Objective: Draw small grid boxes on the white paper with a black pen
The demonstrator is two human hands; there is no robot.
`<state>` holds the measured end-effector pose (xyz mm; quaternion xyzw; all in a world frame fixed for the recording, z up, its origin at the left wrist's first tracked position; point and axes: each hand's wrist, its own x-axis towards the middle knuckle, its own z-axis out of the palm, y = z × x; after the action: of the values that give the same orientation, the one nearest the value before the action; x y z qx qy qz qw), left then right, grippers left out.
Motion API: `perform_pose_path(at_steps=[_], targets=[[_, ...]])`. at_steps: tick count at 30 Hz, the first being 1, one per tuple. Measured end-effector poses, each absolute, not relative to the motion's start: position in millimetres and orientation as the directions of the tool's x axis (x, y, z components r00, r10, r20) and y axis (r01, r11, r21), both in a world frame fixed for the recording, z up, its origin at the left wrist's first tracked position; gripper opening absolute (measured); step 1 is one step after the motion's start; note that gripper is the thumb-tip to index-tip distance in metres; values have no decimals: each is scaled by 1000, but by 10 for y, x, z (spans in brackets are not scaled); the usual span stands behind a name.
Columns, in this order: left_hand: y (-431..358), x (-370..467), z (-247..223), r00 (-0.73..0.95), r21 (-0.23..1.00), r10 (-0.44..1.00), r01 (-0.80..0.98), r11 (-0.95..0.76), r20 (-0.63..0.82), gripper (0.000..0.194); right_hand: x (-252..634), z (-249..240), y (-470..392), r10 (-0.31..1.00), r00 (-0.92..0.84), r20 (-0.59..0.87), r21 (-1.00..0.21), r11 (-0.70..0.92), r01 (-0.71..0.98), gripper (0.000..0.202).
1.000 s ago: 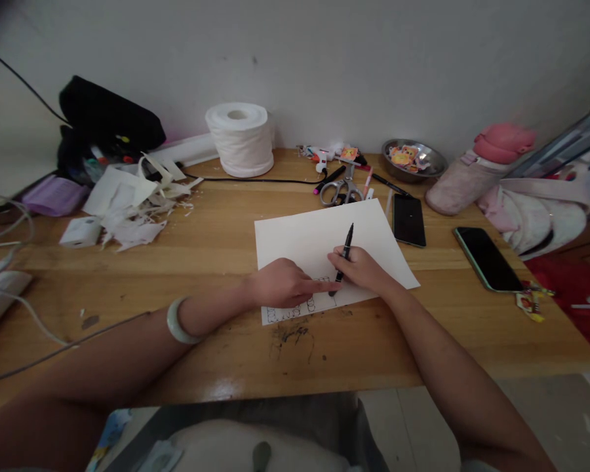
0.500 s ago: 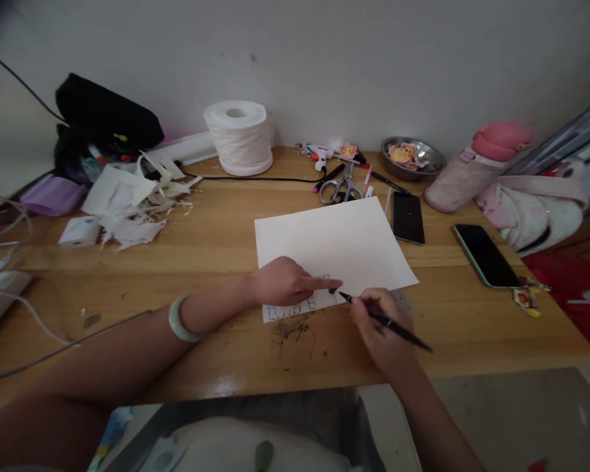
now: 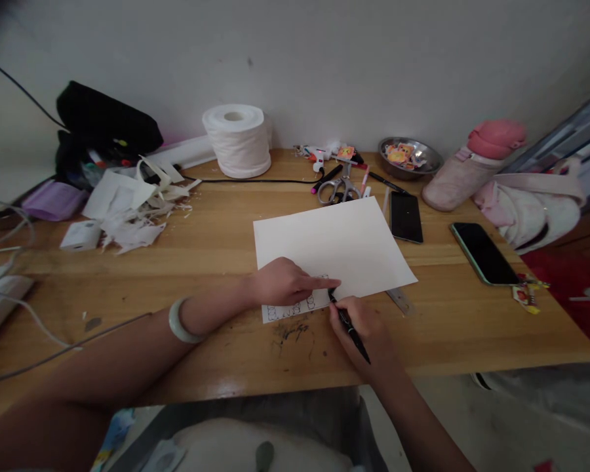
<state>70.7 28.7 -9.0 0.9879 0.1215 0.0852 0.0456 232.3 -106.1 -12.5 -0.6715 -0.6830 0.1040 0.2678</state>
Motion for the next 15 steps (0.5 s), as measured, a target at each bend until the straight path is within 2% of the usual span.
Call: perform_pose_path(at_steps=[8,15], targets=[[286,703,-83,956,116,253,237,-965,150,53,2298,-142,-1065,966,114,233,-525,26,851,16],[287,707,-88,960,106,254,242,-964,121,52,2314,-132,-1050,954,243,178,-605,-89,792,21]])
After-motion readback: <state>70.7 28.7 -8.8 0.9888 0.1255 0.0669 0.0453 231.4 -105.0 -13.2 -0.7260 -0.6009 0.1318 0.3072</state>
